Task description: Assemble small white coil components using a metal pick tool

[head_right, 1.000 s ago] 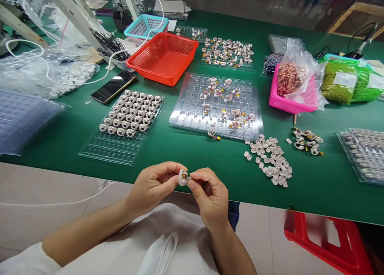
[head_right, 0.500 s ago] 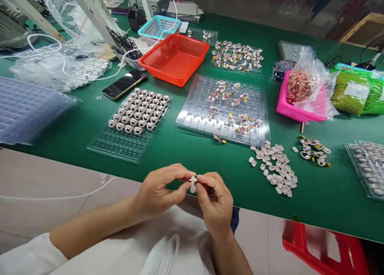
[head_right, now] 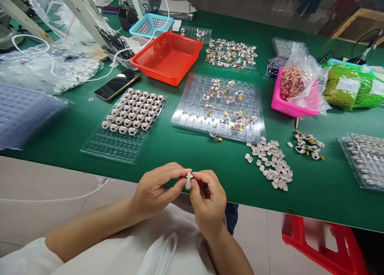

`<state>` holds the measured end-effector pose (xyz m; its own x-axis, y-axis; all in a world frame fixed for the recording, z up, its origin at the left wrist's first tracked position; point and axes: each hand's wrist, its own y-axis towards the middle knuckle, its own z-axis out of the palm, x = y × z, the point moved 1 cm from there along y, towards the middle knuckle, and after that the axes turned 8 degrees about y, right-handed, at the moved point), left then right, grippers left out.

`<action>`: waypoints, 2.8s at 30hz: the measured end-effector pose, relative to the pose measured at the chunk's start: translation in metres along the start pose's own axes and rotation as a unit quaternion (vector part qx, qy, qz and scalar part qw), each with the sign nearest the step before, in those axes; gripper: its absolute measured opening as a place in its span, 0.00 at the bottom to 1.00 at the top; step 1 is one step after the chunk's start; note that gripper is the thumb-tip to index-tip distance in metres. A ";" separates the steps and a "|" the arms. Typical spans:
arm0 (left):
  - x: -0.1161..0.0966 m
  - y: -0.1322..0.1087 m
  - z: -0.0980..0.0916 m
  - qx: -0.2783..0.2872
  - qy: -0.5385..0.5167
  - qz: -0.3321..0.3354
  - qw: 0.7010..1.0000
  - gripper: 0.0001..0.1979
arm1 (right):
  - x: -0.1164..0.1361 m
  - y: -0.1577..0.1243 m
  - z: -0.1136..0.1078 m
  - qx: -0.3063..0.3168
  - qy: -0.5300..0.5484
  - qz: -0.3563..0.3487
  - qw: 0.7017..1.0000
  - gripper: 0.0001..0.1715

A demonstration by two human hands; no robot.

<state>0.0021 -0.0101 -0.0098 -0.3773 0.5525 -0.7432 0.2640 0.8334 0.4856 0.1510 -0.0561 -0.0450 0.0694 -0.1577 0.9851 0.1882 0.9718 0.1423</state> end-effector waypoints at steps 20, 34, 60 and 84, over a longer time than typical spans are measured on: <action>0.001 0.004 0.008 0.074 -0.373 -0.443 0.811 0.09 | 0.001 0.000 -0.010 0.011 -0.031 -0.052 0.998 0.18; -0.002 0.006 0.008 0.052 -0.346 -0.451 0.821 0.08 | 0.008 0.002 -0.009 0.042 -0.165 -0.188 0.967 0.30; 0.008 0.010 0.016 0.115 -0.511 -0.553 0.648 0.04 | -0.002 0.000 -0.023 -0.014 -0.002 0.014 1.000 0.10; 0.003 0.005 0.013 0.115 -0.408 -0.448 0.787 0.04 | 0.008 0.012 -0.024 0.101 0.122 0.028 0.987 0.11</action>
<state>0.0135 -0.0042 -0.0157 0.1669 -0.5255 -0.8342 0.4054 0.8079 -0.4278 0.1773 -0.0501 -0.0378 0.3132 -0.1158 0.9426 -0.0193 0.9916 0.1282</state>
